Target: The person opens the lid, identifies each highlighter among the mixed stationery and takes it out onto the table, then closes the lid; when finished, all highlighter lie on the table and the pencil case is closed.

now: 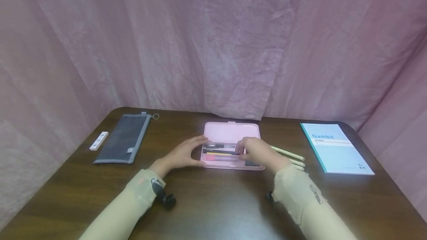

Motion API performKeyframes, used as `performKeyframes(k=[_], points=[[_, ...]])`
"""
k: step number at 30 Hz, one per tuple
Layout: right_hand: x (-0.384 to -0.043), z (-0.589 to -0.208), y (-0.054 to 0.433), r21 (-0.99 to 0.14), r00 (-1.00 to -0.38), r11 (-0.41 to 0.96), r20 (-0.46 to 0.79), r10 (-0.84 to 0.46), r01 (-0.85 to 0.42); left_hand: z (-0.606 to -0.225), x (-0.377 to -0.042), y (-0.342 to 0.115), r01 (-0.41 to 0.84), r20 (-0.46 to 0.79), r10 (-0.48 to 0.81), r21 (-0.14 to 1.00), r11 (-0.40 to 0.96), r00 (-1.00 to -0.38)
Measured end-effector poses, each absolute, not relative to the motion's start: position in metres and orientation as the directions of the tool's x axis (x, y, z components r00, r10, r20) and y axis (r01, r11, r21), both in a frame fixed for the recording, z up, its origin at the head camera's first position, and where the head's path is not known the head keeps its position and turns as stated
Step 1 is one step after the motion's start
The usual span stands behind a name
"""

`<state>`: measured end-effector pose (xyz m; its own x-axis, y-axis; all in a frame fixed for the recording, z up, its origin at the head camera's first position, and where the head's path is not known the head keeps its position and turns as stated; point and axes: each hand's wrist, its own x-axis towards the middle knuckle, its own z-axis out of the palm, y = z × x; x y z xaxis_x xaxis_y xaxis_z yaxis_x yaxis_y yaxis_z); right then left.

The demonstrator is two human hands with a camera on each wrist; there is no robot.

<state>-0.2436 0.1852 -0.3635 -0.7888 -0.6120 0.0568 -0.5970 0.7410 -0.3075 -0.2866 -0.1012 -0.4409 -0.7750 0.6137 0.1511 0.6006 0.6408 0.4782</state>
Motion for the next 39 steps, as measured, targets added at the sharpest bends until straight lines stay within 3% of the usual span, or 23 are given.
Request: performKeyframes(k=[8,18,39], points=[[-0.248,-0.379,0.173,-0.323,-0.764,0.707,0.094,-0.638,-0.629,-0.443,-0.287,-0.101,0.599,0.148,0.611,0.471,0.647,-0.777],[-0.245,-0.385,0.16,-0.262,-0.815,0.781,0.041,-0.578,-0.567,-0.443,-0.286,-0.101,0.589,0.143,0.604,0.478,0.651,-0.784],[-0.244,-0.394,0.153,-0.155,-0.766,0.751,0.139,-0.627,-0.642,-0.445,-0.288,-0.102,0.606,0.162,0.614,0.477,0.637,-0.772]])
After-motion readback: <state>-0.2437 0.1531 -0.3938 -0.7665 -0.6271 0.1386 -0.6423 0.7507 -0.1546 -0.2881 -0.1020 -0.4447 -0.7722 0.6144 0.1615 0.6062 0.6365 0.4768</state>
